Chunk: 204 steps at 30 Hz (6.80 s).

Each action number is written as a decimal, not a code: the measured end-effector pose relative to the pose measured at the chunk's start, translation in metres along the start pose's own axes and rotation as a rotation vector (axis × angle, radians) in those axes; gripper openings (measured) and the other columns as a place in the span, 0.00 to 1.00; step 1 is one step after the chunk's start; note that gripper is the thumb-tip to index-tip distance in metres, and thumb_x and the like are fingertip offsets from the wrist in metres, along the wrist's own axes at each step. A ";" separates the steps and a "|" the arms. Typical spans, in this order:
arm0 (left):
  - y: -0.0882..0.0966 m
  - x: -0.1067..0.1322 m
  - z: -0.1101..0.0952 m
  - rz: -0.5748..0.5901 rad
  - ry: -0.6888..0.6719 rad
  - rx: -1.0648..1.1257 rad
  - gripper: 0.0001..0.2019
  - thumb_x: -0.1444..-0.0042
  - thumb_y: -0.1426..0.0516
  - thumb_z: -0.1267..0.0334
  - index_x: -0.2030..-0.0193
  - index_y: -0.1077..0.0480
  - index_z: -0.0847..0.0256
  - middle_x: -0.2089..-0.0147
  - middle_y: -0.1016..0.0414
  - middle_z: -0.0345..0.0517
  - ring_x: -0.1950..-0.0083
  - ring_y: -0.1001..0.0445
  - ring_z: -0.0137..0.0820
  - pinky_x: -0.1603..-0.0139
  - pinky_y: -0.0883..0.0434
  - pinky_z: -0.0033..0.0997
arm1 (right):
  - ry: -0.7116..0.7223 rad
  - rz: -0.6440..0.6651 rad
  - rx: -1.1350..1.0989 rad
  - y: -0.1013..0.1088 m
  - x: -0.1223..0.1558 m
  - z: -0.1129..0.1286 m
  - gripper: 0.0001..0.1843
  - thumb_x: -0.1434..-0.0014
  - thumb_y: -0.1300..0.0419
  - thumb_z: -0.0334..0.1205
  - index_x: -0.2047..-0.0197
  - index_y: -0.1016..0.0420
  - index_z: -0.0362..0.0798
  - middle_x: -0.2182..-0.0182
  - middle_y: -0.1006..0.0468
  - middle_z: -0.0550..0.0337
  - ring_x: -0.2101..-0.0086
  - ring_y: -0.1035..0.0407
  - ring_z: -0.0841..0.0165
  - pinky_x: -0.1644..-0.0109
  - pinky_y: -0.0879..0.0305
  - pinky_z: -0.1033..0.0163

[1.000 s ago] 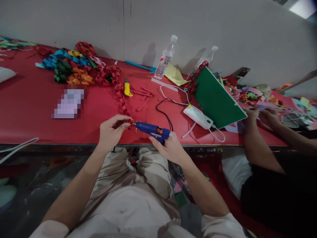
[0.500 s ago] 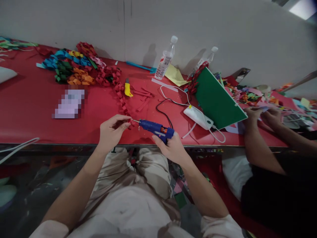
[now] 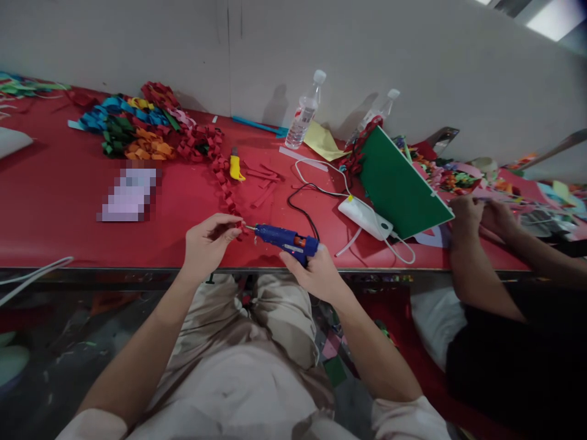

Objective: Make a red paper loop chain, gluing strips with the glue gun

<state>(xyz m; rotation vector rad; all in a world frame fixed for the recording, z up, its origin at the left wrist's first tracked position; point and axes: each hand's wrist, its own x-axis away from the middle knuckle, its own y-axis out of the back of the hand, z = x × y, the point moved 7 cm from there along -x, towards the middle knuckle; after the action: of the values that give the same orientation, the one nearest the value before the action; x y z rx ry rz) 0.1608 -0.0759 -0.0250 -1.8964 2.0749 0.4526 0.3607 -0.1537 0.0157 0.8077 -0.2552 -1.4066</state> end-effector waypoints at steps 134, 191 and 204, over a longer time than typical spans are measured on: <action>-0.028 0.005 -0.019 0.163 -0.331 -0.490 0.13 0.36 0.43 0.63 0.46 0.25 0.57 0.50 0.24 0.51 0.48 0.24 0.33 0.45 0.27 0.33 | -0.064 -0.234 -0.593 -0.063 -0.048 -0.038 0.15 0.43 0.34 0.51 0.70 0.24 0.47 0.58 0.32 0.57 0.54 0.33 0.67 0.49 0.37 0.62; -0.010 -0.007 -0.002 0.138 -0.220 -0.407 0.09 0.38 0.46 0.64 0.70 0.32 0.60 0.47 0.29 0.52 0.44 0.28 0.37 0.44 0.31 0.39 | 0.010 -0.348 -0.363 -0.058 -0.036 -0.014 0.12 0.34 0.45 0.38 0.51 0.24 0.50 0.57 0.23 0.57 0.60 0.28 0.70 0.56 0.32 0.65; -0.006 -0.008 0.002 0.150 -0.236 -0.371 0.11 0.38 0.44 0.61 0.71 0.36 0.60 0.53 0.31 0.48 0.48 0.29 0.35 0.45 0.32 0.37 | 0.083 -0.226 -0.275 -0.062 -0.038 -0.003 0.17 0.33 0.46 0.36 0.43 0.27 0.48 0.48 0.26 0.52 0.47 0.31 0.66 0.41 0.34 0.60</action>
<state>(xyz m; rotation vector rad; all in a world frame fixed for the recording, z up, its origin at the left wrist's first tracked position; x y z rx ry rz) 0.1678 -0.0685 -0.0241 -1.7675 2.0897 1.1076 0.3070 -0.1140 -0.0146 0.6794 0.0963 -1.5739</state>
